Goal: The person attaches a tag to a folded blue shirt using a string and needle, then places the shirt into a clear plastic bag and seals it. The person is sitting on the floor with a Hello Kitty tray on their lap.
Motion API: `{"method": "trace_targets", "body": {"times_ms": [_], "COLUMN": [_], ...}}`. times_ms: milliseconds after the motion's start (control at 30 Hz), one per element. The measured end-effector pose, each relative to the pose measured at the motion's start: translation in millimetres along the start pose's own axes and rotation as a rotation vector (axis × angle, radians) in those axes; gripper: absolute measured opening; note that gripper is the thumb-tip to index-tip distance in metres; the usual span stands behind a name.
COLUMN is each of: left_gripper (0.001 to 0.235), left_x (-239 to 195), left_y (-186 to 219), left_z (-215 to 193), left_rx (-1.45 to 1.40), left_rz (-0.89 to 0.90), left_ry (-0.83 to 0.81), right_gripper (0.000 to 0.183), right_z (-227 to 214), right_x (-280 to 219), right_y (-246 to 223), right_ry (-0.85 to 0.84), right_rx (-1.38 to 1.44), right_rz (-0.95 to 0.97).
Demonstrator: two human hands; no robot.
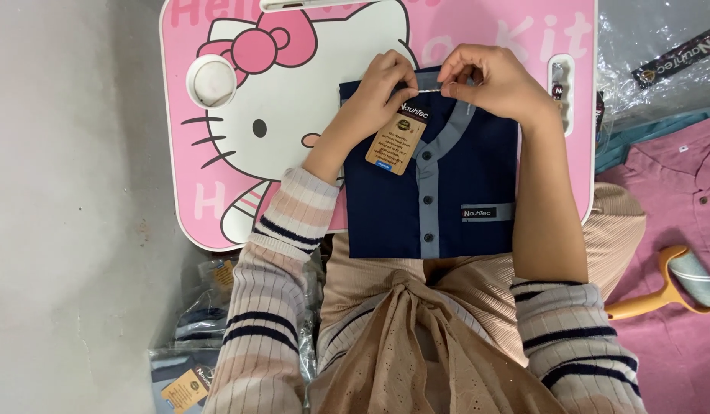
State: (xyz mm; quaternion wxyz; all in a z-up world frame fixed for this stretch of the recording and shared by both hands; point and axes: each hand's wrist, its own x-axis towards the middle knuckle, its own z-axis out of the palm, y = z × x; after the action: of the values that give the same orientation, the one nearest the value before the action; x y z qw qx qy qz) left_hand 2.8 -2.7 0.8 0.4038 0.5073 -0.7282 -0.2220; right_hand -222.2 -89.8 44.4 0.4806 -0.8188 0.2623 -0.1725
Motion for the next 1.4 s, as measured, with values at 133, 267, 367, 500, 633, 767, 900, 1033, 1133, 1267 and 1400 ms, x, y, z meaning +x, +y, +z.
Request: {"method": "trace_targets", "body": {"times_ms": [133, 267, 367, 500, 633, 767, 900, 1033, 1133, 1267, 1400], "left_gripper": [0.006, 0.007, 0.007, 0.009, 0.011, 0.011, 0.01, 0.012, 0.013, 0.013, 0.019], "left_x": [0, 0, -1, -3, -3, -3, -2, -2, -1, -1, -2], "left_y": [0, -2, -1, -2, 2, 2, 0, 7, 6, 5, 5], "left_z": [0, 0, -1, -2, -5, -6, -7, -10, -11, -12, -12], "left_rx": [0.026, 0.056, 0.051, 0.031, 0.011, 0.02, -0.011, -0.067, -0.185, -0.264, -0.306], "left_rz": [0.0, -0.031, -0.023, 0.0, -0.003, -0.012, 0.0, 0.01, -0.007, -0.053, -0.066], "left_ry": [-0.015, -0.032, -0.032, -0.037, -0.034, -0.043, -0.032, -0.003, 0.007, 0.002, 0.021], "right_gripper": [0.018, 0.019, 0.019, 0.02, 0.025, 0.029, 0.026, 0.027, 0.025, 0.026, 0.023], "right_z": [0, 0, -1, -1, -6, -10, -13, -17, -19, -21, -24], "right_x": [0, 0, 0, -1, -2, -5, -8, -10, -11, -12, -14], "right_y": [4, 5, 3, 6, 12, 6, 4, 6, 6, 4, 11], "right_ry": [-0.012, -0.012, -0.001, 0.01, -0.021, -0.011, 0.028, 0.018, -0.004, -0.02, -0.014], "right_rx": [0.019, 0.008, 0.0, 0.012, 0.093, 0.109, 0.032, 0.043, 0.033, 0.013, 0.035], "right_rz": [0.009, 0.001, 0.01, 0.039, 0.013, 0.044, 0.051, 0.049, 0.055, 0.095, 0.069]}}
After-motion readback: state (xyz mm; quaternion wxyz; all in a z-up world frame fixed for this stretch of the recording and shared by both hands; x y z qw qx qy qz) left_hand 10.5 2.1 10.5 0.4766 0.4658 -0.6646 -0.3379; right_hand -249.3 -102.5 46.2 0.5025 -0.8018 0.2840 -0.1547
